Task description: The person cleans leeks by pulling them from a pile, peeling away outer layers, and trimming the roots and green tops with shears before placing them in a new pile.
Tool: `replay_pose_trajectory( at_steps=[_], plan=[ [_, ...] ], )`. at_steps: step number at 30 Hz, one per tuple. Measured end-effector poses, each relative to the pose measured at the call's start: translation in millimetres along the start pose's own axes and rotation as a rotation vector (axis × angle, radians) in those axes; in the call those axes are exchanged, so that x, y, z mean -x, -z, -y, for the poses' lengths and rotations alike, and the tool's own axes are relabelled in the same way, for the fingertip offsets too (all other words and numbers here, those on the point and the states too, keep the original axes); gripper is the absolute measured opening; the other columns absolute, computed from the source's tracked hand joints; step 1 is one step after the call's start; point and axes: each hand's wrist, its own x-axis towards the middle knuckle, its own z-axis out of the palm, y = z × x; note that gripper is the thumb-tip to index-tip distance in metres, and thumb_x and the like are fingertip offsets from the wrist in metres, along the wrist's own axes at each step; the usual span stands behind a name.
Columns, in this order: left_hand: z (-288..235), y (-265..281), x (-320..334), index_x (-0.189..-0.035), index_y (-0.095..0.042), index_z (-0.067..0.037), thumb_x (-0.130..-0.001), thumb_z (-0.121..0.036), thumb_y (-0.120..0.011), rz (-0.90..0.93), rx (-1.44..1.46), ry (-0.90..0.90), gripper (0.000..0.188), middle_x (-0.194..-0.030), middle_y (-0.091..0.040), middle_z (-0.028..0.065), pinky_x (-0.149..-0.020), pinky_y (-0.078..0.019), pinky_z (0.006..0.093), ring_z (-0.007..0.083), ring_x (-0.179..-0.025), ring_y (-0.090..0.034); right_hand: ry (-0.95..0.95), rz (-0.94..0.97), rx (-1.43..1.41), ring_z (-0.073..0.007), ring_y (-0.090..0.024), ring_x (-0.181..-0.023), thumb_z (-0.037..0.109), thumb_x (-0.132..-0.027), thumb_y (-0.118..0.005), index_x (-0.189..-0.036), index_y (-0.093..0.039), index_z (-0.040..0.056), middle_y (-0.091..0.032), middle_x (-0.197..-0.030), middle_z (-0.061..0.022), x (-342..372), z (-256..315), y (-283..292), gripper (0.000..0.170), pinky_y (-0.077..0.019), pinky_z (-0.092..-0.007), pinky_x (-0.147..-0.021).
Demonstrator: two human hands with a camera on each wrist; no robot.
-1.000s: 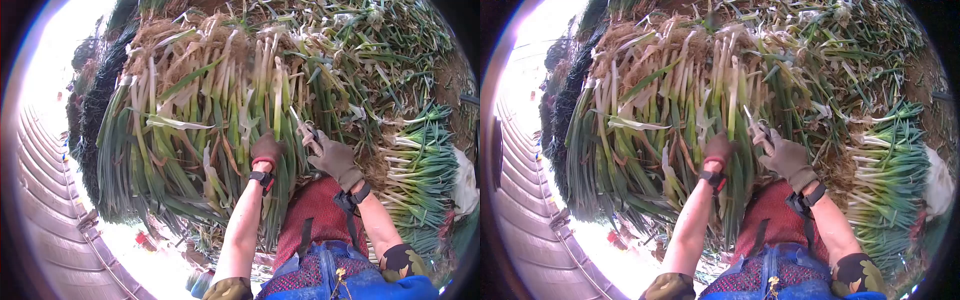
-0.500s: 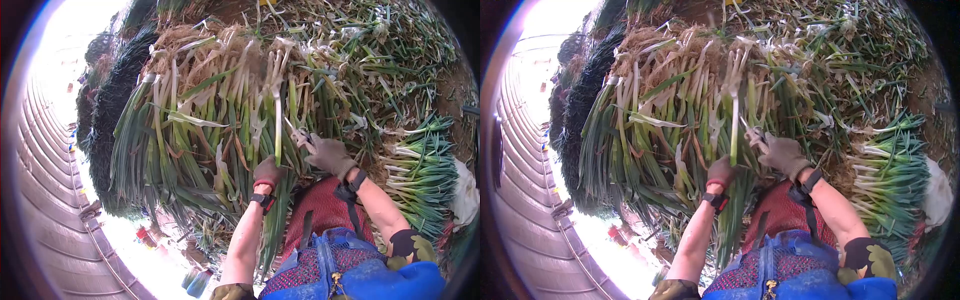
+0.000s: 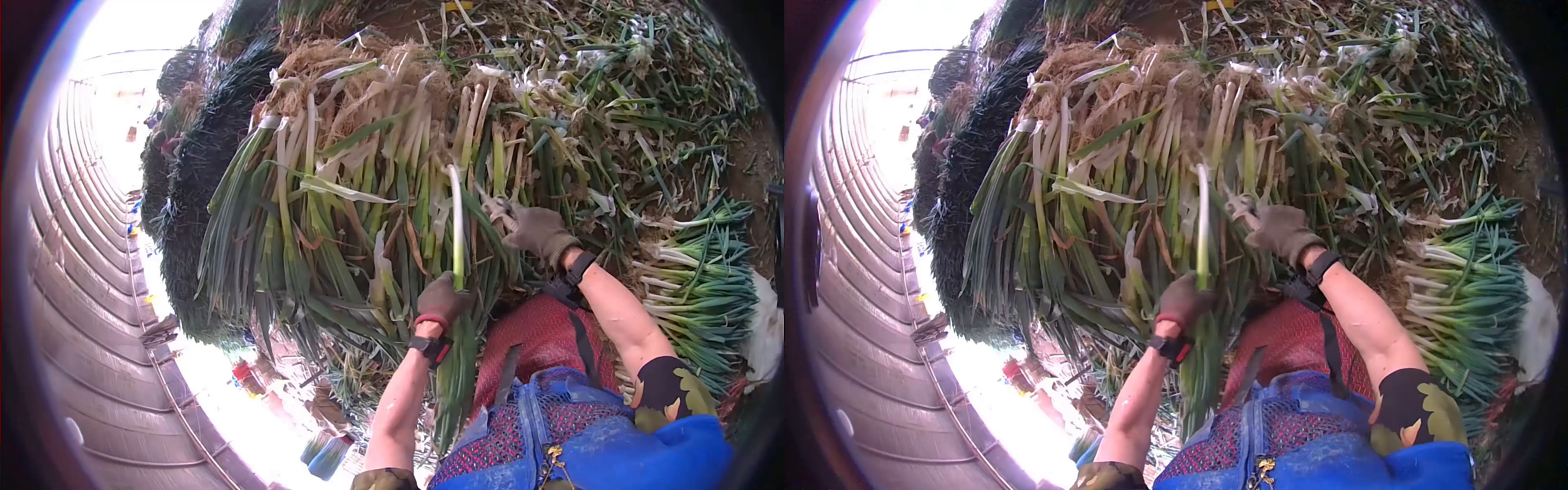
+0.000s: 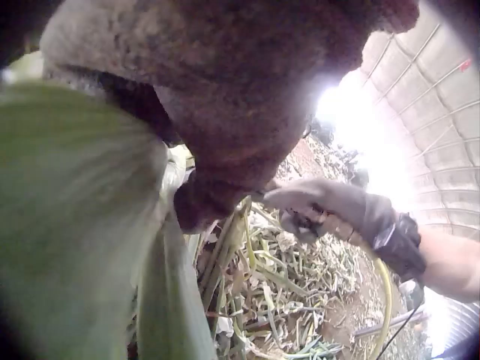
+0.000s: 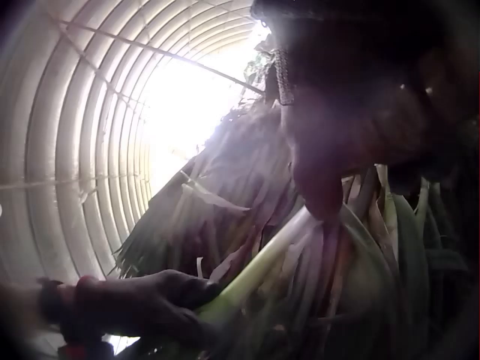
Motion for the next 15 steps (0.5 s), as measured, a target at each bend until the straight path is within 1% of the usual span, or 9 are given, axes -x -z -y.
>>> replay_pose_trajectory(
  at_steps=[3,5,7,8,9,11,12,13,15],
  plan=[
    [14,37,12,-0.107,-0.062,-0.007,-0.078,-0.031,-0.071,-0.085,0.001,-0.019,0.038,-0.093,-0.070,0.0216,-0.078,-0.0540,0.0476,0.0392,-0.090,-0.069,-0.134,-0.171,-0.072,-0.0403,-0.068,-0.087,0.044,-0.071,-0.070,-0.109,-0.063,0.0098,-0.070,-0.093,-0.0202,-1,-15,7,0.051,-0.0526,-0.0494,-0.075],
    [35,70,21,-0.103,-0.062,-0.007,-0.078,-0.026,-0.074,-0.150,-0.030,-0.052,0.034,-0.088,-0.070,0.0199,-0.073,-0.0553,0.0472,0.0385,-0.086,-0.069,-0.077,-0.061,-0.074,-0.0399,-0.068,-0.087,0.045,-0.070,-0.072,-0.107,-0.062,0.0094,-0.070,-0.091,-0.0196,14,-10,20,0.052,-0.0525,-0.0497,-0.074],
    [55,118,30,-0.099,-0.062,-0.007,-0.075,-0.020,-0.075,-0.408,-0.003,-0.184,0.030,-0.085,-0.069,0.0176,-0.070,-0.0559,0.0451,0.0366,-0.083,-0.069,-0.020,0.069,-0.047,-0.0401,-0.068,-0.085,0.045,-0.069,-0.072,-0.107,-0.062,0.0093,-0.070,-0.088,-0.0190,34,-1,21,0.053,-0.0528,-0.0497,-0.072],
    [71,146,30,-0.104,-0.063,-0.005,-0.075,-0.018,-0.075,-0.450,-0.012,-0.176,0.034,-0.090,-0.070,0.0182,-0.073,-0.0556,0.0425,0.0336,-0.085,-0.070,0.056,-0.041,0.079,-0.0405,-0.068,-0.082,0.047,-0.069,-0.073,-0.110,-0.061,0.0090,-0.071,-0.085,-0.0182,39,-13,-1,0.057,-0.0531,-0.0504,-0.071],
    [87,175,29,-0.108,-0.064,-0.004,-0.075,-0.016,-0.076,-0.494,-0.022,-0.164,0.038,-0.094,-0.070,0.0188,-0.075,-0.0553,0.0398,0.0307,-0.086,-0.071,0.000,-0.045,0.078,-0.0404,-0.069,-0.082,0.047,-0.069,-0.073,-0.112,-0.060,0.0092,-0.071,-0.085,-0.0180,43,-18,-11,0.058,-0.0532,-0.0504,-0.071],
    [113,226,27,-0.105,-0.065,-0.008,-0.075,-0.019,-0.074,-0.613,-0.176,-0.085,0.033,-0.093,-0.070,0.0164,-0.073,-0.0561,0.0441,0.0359,-0.083,-0.070,-0.110,-0.061,0.071,-0.0403,-0.069,-0.082,0.049,-0.071,-0.073,-0.115,-0.059,0.0094,-0.071,-0.085,-0.0176,47,-18,-23,0.061,-0.0535,-0.0504,-0.072],
    [135,247,16,-0.108,-0.065,-0.009,-0.075,-0.019,-0.074,-0.660,-0.288,-0.041,0.036,-0.096,-0.070,0.0161,-0.077,-0.0558,0.0443,0.0355,-0.086,-0.070,-0.065,-0.087,0.032,-0.0402,-0.069,-0.080,0.050,-0.070,-0.074,-0.118,-0.058,0.0099,-0.071,-0.085,-0.0170,51,-10,-25,0.064,-0.0535,-0.0512,-0.070],
    [157,264,3,-0.112,-0.066,-0.011,-0.076,-0.020,-0.073,-0.702,-0.401,0.002,0.038,-0.100,-0.070,0.0159,-0.080,-0.0554,0.0445,0.0351,-0.089,-0.070,-0.044,-0.043,0.054,-0.0402,-0.069,-0.079,0.049,-0.070,-0.074,-0.119,-0.058,0.0102,-0.071,-0.085,-0.0170,49,-2,-31,0.064,-0.0536,-0.0512,-0.070],
    [191,293,-30,-0.114,-0.065,-0.010,-0.077,-0.019,-0.073,-0.685,-0.537,0.072,0.039,-0.103,-0.069,0.0154,-0.083,-0.0546,0.0443,0.0351,-0.094,-0.069,0.001,0.046,0.103,-0.0400,-0.069,-0.078,0.048,-0.069,-0.074,-0.120,-0.058,0.0107,-0.071,-0.085,-0.0169,44,15,-44,0.065,-0.0537,-0.0510,-0.068]
  ],
)
